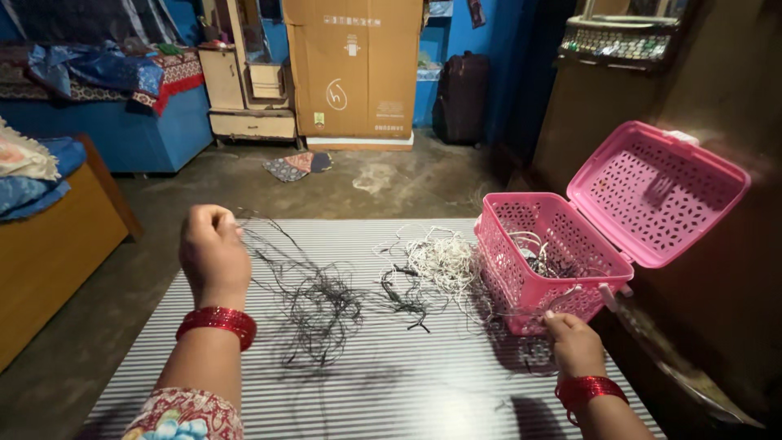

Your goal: The person untangles a large pile of black and white wires on a striped mat. They pick up tangled sections, separate the strands by hand, and place the untangled wires into a pink plastic basket.

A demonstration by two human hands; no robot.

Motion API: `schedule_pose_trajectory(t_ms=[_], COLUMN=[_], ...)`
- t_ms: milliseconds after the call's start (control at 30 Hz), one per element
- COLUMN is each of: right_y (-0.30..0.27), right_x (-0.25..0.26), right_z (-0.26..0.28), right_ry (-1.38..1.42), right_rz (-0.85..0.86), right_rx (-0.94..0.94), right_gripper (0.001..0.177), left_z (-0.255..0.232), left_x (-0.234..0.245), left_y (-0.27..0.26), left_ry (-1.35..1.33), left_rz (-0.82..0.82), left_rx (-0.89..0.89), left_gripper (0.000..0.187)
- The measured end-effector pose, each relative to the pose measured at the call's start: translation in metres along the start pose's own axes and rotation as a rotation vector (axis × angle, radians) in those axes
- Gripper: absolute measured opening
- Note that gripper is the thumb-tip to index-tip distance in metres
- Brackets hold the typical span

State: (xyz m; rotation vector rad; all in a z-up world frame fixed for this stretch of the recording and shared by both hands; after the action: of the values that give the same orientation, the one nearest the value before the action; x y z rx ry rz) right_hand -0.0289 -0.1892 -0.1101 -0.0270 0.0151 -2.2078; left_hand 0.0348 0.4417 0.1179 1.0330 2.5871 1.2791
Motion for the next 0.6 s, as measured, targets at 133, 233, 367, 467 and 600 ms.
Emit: schedule_pose_trajectory(t_ms=[133,233,367,467,600], right_y=[0.003,0.000,-0.008,-0.047,-0.089], right_x=[-0.007,-0.024,-0.034,-0.043,-0.083], right_z=[-0.024,-0.039,-0.045,0.035,0.057], right_ry=[-0.090,-0.043,-0.096,-0.587,-0.517], right_rz=[0.004,0.085,0.065,-0.122,0.004], right_rx=[-0.004,0.013,-0.026,0.614,0.751], right_gripper=[0.020,0.020,0.021,0.032,0.035], left_z=[0.040,0.065,0.021,0.000,-0.041], left_x=[-0.021,-0.047,-0.099,-0.142,-0.161], left_y=[-0.032,-0.087,-0.151,-0.221,-0.256], left_ry=[0.333,0.543,0.447,0.152,-0.023], left_rz=[0.287,0.577,0.775,1.058,0.959], left_rx=[0.182,0.439,0.162,0.150,-0.018], left_gripper=[0.024,0.044,0.039,0.029,0.034])
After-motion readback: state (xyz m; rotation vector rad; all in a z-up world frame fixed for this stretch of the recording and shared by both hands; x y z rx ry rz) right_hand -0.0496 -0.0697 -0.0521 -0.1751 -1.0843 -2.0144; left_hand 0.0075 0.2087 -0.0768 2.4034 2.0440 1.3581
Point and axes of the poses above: each hand's wrist, its own y-axis towards the middle knuckle, its own x-axis out of the back of the hand, z = x × y, the point moved 10 cm from there along y, towards the middle knuckle, and after that the axes turned 1 degree about y, right-handed, at the moved point
